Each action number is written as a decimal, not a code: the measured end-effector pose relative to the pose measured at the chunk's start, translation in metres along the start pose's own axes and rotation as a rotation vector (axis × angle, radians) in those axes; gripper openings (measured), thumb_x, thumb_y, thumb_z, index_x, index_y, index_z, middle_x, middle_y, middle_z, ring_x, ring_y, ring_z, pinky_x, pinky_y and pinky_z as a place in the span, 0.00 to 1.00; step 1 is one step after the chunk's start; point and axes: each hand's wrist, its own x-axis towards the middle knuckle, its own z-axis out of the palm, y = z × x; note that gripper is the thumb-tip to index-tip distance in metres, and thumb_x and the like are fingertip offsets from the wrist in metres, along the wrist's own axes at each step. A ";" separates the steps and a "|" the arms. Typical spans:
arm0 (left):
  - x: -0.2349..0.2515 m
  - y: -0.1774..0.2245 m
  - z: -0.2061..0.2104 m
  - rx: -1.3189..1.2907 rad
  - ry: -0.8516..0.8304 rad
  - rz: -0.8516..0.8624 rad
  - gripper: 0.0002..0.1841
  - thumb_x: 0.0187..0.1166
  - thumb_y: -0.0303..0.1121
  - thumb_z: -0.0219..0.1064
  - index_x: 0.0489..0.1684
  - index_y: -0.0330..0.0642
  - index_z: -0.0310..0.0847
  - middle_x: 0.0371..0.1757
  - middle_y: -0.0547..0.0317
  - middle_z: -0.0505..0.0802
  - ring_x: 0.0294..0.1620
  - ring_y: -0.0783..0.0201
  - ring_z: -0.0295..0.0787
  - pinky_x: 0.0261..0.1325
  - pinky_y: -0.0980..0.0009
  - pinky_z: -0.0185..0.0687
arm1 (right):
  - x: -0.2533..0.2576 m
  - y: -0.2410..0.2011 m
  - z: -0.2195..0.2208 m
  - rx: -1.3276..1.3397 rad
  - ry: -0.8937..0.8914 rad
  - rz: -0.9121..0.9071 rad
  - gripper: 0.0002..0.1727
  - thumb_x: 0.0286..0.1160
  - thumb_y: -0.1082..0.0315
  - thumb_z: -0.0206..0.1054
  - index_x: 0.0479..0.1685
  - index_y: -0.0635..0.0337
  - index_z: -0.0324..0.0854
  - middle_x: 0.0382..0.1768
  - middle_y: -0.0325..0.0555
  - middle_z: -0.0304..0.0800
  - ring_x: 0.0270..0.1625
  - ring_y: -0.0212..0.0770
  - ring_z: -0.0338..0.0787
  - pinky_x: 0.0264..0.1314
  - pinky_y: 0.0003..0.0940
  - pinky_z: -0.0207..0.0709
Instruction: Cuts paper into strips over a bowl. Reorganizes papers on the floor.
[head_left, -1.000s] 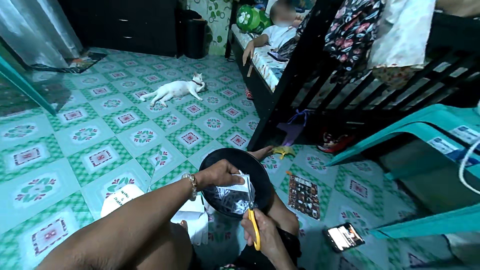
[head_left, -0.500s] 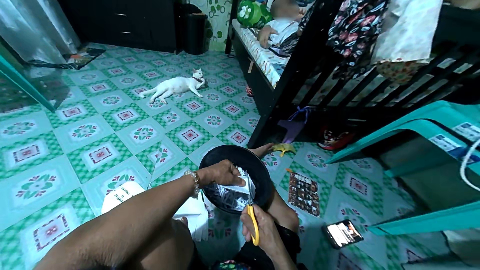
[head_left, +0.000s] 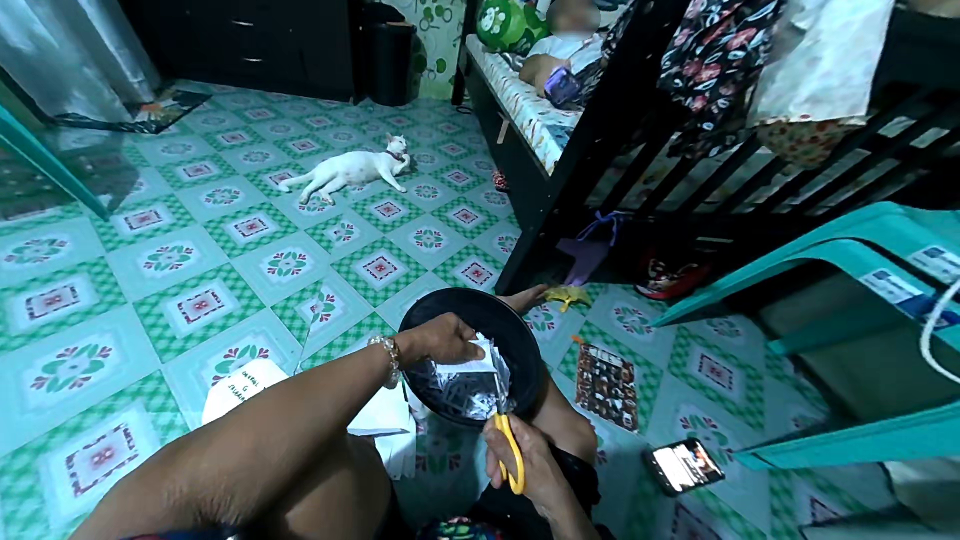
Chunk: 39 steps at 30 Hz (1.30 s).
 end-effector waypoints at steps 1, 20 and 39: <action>-0.001 -0.001 -0.002 0.001 0.020 0.019 0.14 0.89 0.35 0.63 0.37 0.32 0.83 0.26 0.64 0.78 0.26 0.75 0.68 0.35 0.75 0.67 | -0.002 0.001 -0.003 -0.006 -0.021 0.000 0.09 0.82 0.64 0.60 0.44 0.61 0.77 0.18 0.27 0.83 0.19 0.22 0.84 0.26 0.16 0.80; 0.000 -0.001 -0.001 0.115 0.067 0.171 0.15 0.89 0.36 0.62 0.44 0.30 0.87 0.34 0.55 0.86 0.33 0.70 0.75 0.44 0.68 0.72 | -0.003 -0.008 -0.005 -0.085 -0.020 -0.020 0.09 0.79 0.63 0.64 0.44 0.61 0.78 0.19 0.27 0.83 0.20 0.19 0.83 0.26 0.14 0.79; 0.001 0.003 0.002 0.107 0.062 0.154 0.16 0.89 0.36 0.62 0.39 0.30 0.86 0.29 0.59 0.83 0.29 0.72 0.71 0.39 0.71 0.68 | 0.000 0.005 0.007 -0.052 0.116 -0.090 0.06 0.76 0.69 0.68 0.38 0.61 0.79 0.15 0.28 0.81 0.16 0.18 0.80 0.20 0.13 0.75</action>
